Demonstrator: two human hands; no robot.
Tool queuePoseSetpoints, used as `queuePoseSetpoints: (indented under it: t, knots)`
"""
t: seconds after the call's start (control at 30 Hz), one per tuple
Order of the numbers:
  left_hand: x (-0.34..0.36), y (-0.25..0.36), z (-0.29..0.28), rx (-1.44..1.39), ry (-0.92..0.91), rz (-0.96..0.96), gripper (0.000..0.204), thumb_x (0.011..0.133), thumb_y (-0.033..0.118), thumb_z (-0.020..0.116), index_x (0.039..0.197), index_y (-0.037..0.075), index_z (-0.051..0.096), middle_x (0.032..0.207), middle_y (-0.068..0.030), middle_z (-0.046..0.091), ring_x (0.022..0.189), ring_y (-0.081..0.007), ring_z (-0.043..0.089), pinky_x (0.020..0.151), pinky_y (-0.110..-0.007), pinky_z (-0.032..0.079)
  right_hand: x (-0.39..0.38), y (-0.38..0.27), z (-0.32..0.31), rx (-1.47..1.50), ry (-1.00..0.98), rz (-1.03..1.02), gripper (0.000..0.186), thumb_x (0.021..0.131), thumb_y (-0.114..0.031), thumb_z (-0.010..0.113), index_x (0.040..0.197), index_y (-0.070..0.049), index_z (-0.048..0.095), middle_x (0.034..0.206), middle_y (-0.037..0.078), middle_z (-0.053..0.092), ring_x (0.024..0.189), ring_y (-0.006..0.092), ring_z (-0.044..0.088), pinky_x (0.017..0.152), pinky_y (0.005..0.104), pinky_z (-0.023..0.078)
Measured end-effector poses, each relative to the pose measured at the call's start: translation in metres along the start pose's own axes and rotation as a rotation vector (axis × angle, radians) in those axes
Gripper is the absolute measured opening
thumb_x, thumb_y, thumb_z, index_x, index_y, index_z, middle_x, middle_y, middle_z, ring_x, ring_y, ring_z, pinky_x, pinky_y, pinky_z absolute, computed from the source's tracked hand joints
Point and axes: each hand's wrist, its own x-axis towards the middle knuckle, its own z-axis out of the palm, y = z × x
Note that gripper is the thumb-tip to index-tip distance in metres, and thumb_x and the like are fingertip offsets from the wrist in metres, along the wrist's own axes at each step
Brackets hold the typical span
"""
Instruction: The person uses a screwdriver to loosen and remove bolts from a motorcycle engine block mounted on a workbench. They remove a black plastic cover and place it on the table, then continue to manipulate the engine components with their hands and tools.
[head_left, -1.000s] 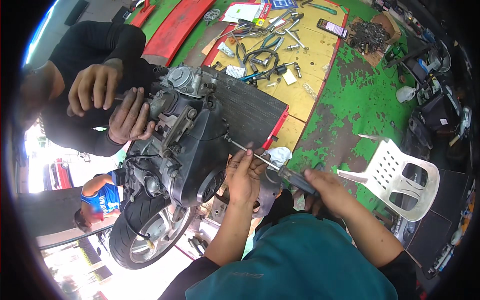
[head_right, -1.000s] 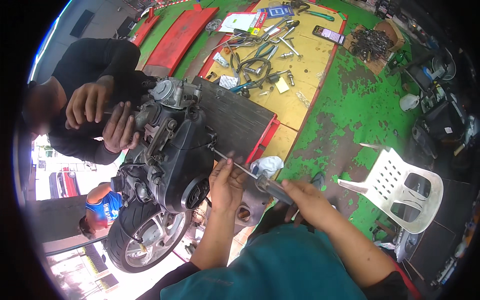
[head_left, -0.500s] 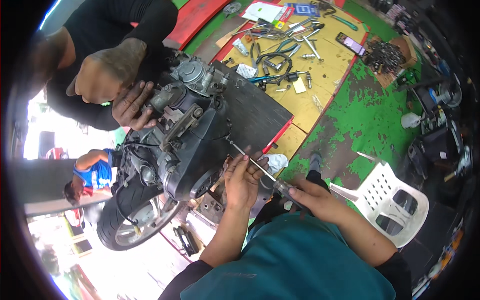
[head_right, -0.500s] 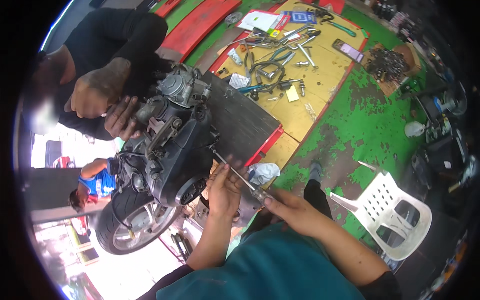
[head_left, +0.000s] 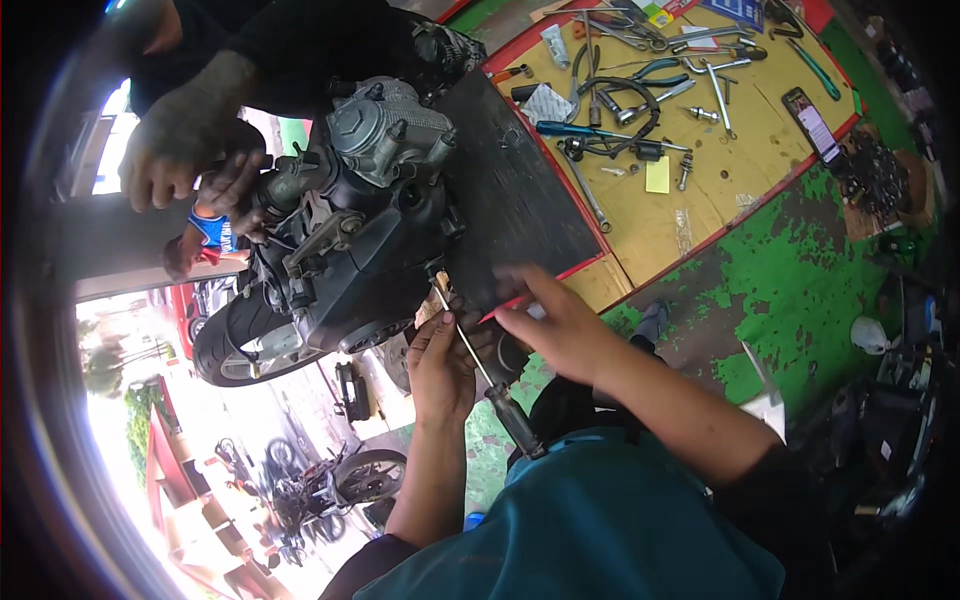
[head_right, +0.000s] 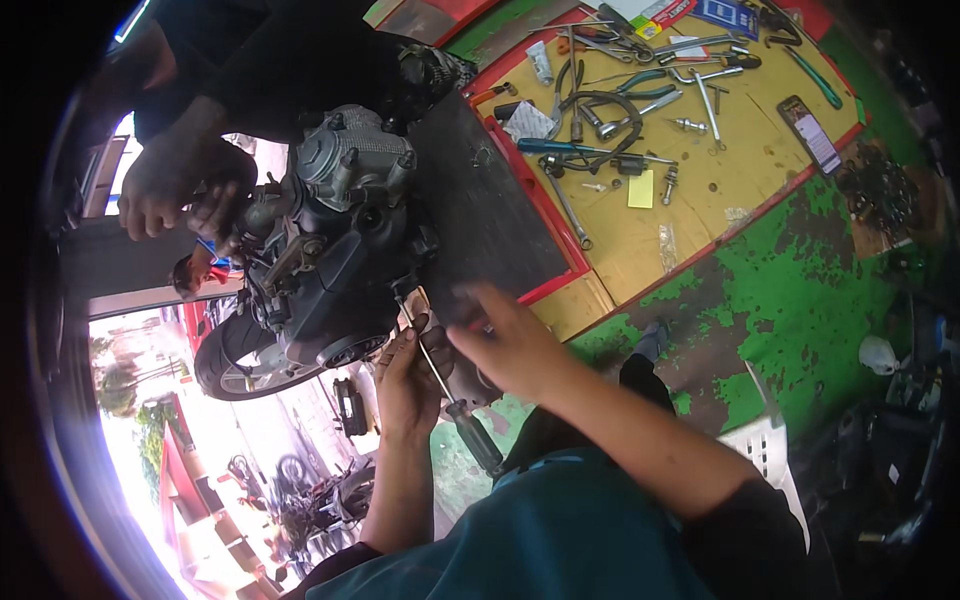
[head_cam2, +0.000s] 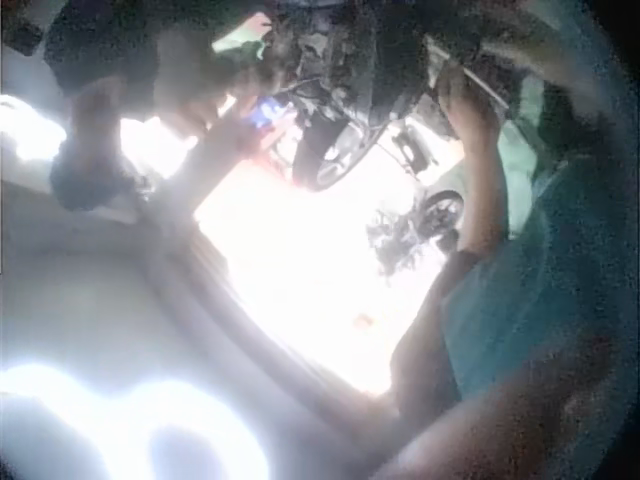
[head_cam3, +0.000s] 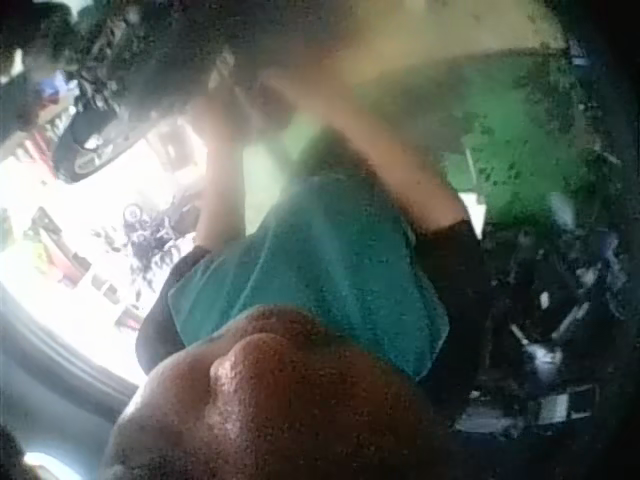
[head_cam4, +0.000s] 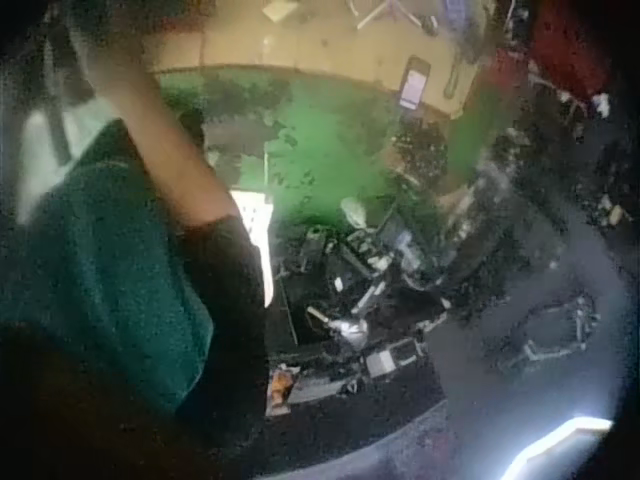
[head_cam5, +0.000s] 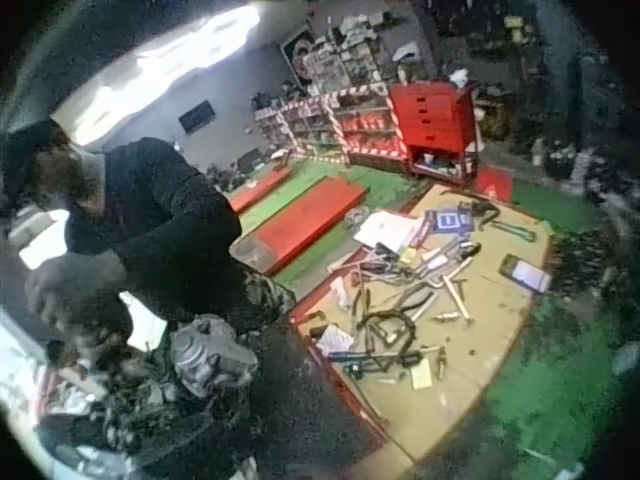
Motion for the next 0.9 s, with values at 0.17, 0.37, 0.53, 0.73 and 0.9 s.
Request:
queuePoseSetpoints:
  t: [0.17,0.37,0.53,0.73,0.9]
  knots:
    - [-0.003,-0.001,0.014,-0.04,-0.021,0.023,0.027,0.105,0.012,0.052,0.131,0.006,0.056,0.103,-0.0152,0.072,0.067,-0.0166,0.063,0.056,-0.028,0.05,0.108,0.014,0.016,0.204,-0.034,-0.273,0.06,0.089,-0.009,0.059,0.147,-0.003,0.047,0.131,0.012,0.063,0.118,0.0219,0.059,0.099,0.0351,0.048]
    - [-0.002,-0.01,0.008,-0.153,-0.064,0.053,0.022,0.106,0.013,0.053,0.125,0.005,0.059,0.094,-0.0078,0.068,0.064,-0.0139,0.055,0.051,-0.024,0.036,0.126,-0.006,0.024,0.555,-0.344,0.009,0.066,0.085,-0.011,0.061,0.15,-0.008,0.046,0.137,0.008,0.061,0.127,0.0196,0.055,0.107,0.0336,0.041]
    - [-0.006,-0.001,0.018,-0.073,0.046,0.041,0.027,0.105,0.014,0.055,0.128,0.001,0.059,0.092,-0.0064,0.068,0.062,-0.0149,0.061,0.051,-0.028,0.044,0.127,-0.013,0.038,0.862,-0.216,0.039,0.06,0.09,-0.024,0.067,0.146,-0.009,0.049,0.135,0.007,0.06,0.126,0.0189,0.054,0.109,0.0357,0.038]
    - [-0.003,0.001,0.014,-0.017,0.065,0.027,0.03,0.105,0.016,0.058,0.13,0.0,0.061,0.088,-0.0065,0.068,0.059,-0.0149,0.064,0.053,-0.029,0.051,0.119,-0.019,0.052,0.786,-0.091,0.008,0.065,0.096,-0.048,0.067,0.144,-0.008,0.051,0.136,0.01,0.059,0.129,0.0211,0.053,0.11,0.0371,0.039]
    - [0.002,-0.005,0.012,0.052,0.093,0.076,0.028,0.104,0.015,0.058,0.127,0.001,0.061,0.086,-0.0061,0.067,0.06,-0.0141,0.065,0.052,-0.028,0.051,0.127,-0.009,0.055,0.415,0.011,-0.125,0.07,0.097,-0.062,0.059,0.141,-0.007,0.055,0.133,0.009,0.061,0.122,0.0216,0.057,0.105,0.0367,0.042]
